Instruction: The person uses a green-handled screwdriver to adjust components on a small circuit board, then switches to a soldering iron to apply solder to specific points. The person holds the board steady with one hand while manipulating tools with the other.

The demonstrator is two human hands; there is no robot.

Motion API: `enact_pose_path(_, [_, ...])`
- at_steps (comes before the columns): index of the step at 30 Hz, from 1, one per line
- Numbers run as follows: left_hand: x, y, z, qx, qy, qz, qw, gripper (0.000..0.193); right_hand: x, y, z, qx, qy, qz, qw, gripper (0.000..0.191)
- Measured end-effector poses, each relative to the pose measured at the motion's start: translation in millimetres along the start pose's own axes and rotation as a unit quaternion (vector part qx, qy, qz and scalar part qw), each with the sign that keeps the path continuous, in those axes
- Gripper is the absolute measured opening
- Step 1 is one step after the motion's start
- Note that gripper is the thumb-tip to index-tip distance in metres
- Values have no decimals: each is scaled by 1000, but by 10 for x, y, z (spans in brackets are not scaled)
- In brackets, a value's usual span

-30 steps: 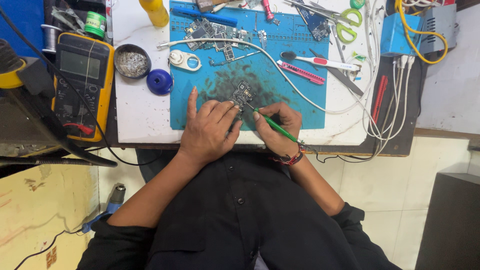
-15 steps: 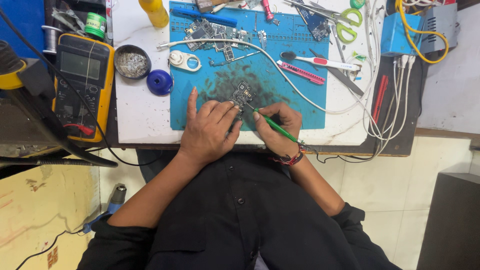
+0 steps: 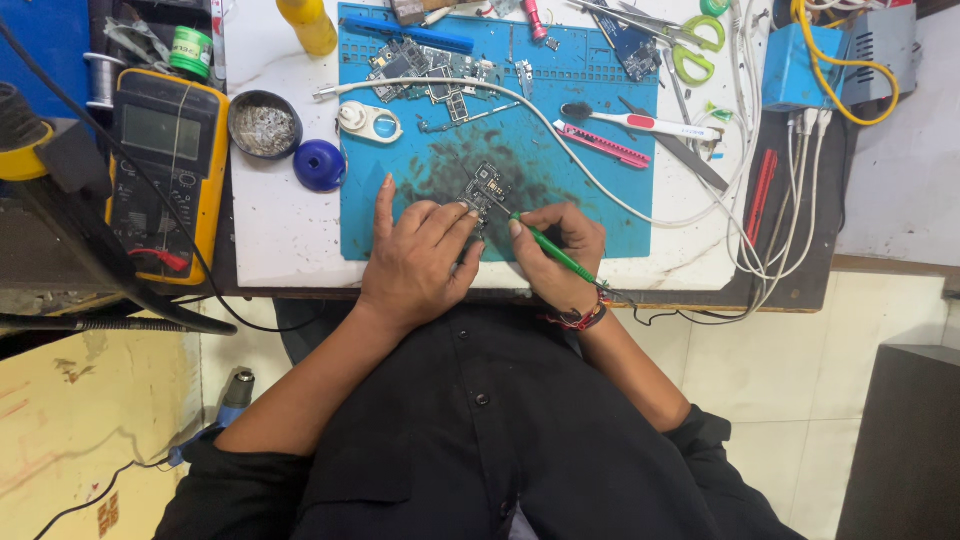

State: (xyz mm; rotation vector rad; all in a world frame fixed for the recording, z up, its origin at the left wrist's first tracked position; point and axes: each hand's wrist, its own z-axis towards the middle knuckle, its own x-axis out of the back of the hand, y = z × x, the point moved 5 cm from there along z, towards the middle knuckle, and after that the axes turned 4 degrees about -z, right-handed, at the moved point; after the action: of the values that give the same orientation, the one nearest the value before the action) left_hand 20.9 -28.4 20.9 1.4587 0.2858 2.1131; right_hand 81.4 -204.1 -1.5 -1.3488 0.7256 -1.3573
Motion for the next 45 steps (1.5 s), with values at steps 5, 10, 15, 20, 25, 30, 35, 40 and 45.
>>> enact_pose_path(5, [0,0,-1,1,-3,3,1000,31,5,-39,8,35,-13,-27,999,10])
enact_pose_path(10, [-3,0,3,1,-4,5,1000,32,-3,-14,10,9,-3,-4,1000,10])
enact_pose_path(15, [0,0,2,2,-5,5,1000,32,0,-37,15,33,-7,-26,999,10])
enact_pose_path(20, [-1,1,4,2,-4,2,1000,32,-5,-26,12,17,-5,-10,1000,10])
enact_pose_path(25, [-2,5,4,0,-1,3,1000,32,-6,-36,19,18,-2,-12,1000,10])
enact_pose_path(30, [-6,2,2,2,-1,1,1000,33,-5,-43,18,21,-1,-25,999,10])
enact_pose_path(35, [-3,3,0,2,-2,3,1000,32,-11,-49,21,18,-4,-13,1000,10])
enact_pose_path(40, [1,2,-2,2,-1,2,1000,33,-12,-60,29,19,-2,-15,1000,11])
enact_pose_path(45, [-5,-3,-4,0,-2,2,1000,33,-25,-36,26,-13,2,19,1000,10])
